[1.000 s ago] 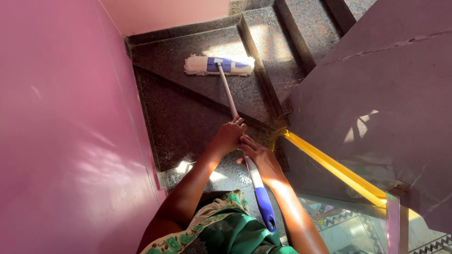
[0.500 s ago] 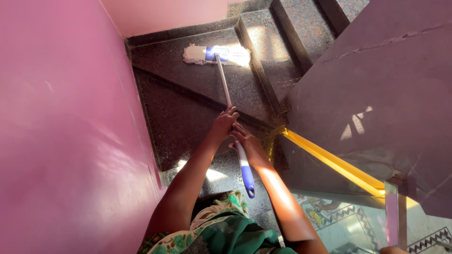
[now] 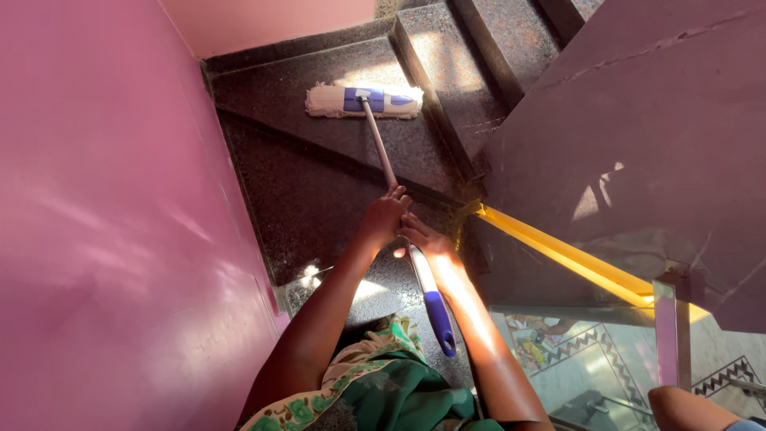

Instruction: The person mops the steps of a granite staircase with a flat mop, cleaning the surfaces of each stair individually.

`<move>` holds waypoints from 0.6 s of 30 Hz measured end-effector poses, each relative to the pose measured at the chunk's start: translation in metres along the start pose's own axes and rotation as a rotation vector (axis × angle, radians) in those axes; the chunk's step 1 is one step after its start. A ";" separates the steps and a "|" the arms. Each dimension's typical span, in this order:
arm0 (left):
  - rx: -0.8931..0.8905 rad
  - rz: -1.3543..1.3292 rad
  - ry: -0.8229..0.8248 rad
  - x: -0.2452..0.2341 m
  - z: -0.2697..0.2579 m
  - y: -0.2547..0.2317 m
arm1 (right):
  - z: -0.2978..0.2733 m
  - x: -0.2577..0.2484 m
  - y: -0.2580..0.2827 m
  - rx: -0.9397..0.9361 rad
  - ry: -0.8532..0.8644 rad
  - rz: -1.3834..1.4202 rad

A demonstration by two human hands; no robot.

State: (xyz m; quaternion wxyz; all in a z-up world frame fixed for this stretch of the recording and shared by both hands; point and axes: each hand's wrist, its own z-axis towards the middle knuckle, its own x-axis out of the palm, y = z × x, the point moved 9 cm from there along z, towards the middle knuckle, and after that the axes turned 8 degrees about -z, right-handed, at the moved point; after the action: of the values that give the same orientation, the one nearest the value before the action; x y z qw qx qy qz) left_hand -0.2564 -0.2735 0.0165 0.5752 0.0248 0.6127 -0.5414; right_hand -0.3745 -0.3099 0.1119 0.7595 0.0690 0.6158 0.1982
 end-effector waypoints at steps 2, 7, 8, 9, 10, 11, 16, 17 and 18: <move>-0.014 -0.010 0.024 -0.011 -0.003 -0.014 | -0.002 -0.027 0.017 0.053 -0.024 0.034; 0.015 0.099 0.222 -0.026 -0.024 -0.064 | -0.014 -0.085 0.068 0.078 0.017 0.062; 0.004 0.099 0.281 -0.027 -0.030 -0.072 | -0.019 -0.097 0.080 0.027 -0.026 0.084; 0.047 0.088 0.246 -0.034 -0.034 -0.083 | -0.024 -0.109 0.090 -0.016 -0.069 0.102; 0.090 0.078 0.211 -0.041 -0.039 -0.093 | -0.027 -0.113 0.097 -0.023 -0.069 0.095; 0.135 0.067 0.171 -0.047 -0.042 -0.103 | -0.028 -0.118 0.102 -0.034 -0.069 0.085; 0.238 -0.149 -0.008 -0.069 -0.065 -0.118 | -0.037 -0.133 0.121 0.015 -0.104 0.130; 0.262 -0.167 -0.068 -0.072 -0.067 -0.117 | -0.035 -0.133 0.121 0.012 -0.106 0.163; 0.212 -0.117 -0.006 -0.062 -0.066 -0.112 | -0.035 -0.132 0.120 0.009 -0.107 0.196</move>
State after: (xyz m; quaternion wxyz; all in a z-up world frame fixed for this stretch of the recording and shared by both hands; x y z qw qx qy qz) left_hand -0.3533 -0.2376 0.1164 0.5388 0.0482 0.5505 -0.6358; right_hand -0.4556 -0.2560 0.2657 0.7678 0.1429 0.5656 0.2649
